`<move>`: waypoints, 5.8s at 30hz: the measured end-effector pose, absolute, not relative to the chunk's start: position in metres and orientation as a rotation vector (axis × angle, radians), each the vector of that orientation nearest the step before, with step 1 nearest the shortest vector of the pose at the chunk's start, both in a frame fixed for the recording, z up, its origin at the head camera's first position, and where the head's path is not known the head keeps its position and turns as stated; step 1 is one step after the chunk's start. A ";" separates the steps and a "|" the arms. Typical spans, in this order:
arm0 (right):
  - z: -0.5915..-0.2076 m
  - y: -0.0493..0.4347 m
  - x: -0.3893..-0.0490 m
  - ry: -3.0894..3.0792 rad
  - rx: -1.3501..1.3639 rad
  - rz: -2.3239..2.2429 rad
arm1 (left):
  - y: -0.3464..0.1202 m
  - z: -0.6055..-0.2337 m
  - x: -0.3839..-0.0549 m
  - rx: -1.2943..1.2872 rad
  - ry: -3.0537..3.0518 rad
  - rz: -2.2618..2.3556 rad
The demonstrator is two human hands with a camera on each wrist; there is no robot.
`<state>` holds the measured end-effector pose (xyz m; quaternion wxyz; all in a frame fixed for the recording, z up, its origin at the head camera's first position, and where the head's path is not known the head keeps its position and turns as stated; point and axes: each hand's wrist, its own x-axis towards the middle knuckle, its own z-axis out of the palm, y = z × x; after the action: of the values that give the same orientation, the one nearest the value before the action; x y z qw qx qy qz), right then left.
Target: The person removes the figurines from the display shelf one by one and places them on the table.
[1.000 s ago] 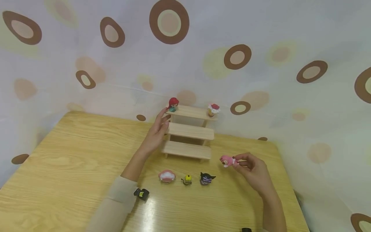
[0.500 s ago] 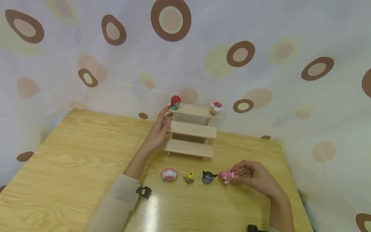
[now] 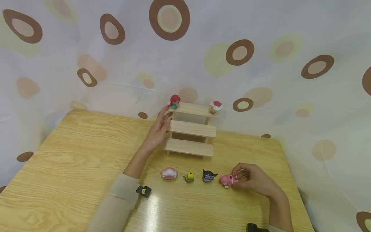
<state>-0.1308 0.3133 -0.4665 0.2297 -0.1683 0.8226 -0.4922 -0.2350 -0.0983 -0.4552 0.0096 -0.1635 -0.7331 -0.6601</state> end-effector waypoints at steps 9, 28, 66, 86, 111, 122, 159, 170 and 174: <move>-0.467 0.312 -0.130 2.284 -0.488 -1.327 | -0.099 -0.456 -0.236 -0.532 -2.284 -2.070; -0.473 0.316 -0.132 2.453 -0.606 -1.152 | -0.098 -0.456 -0.235 -0.492 -2.287 -2.075; -0.468 0.304 -0.133 2.680 -0.488 -1.156 | -0.098 -0.459 -0.235 -0.517 -2.272 -2.080; -0.417 0.266 -0.177 2.814 -0.442 -1.672 | -0.099 -0.465 -0.235 -0.489 -2.265 -2.099; -0.377 0.213 -0.263 2.623 -0.509 -2.014 | -0.095 -0.465 -0.244 -0.490 -2.249 -2.091; -0.386 0.193 -0.275 2.549 -0.453 -2.073 | -0.096 -0.466 -0.245 -0.531 -2.242 -2.077; -0.368 0.221 -0.213 2.598 -0.542 -2.099 | -0.095 -0.465 -0.248 -0.532 -2.272 -2.031; -0.369 0.235 -0.185 2.541 -0.656 -2.194 | -0.093 -0.466 -0.253 -0.552 -2.307 -2.014; -0.373 0.245 -0.171 2.532 -0.644 -2.153 | -0.095 -0.468 -0.253 -0.527 -2.312 -2.002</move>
<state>-0.1709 0.2452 -0.3727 -0.1217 -0.1888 0.7424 -0.6312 -0.2526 -0.0952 -0.4679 0.0192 -0.1699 -0.7447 -0.6451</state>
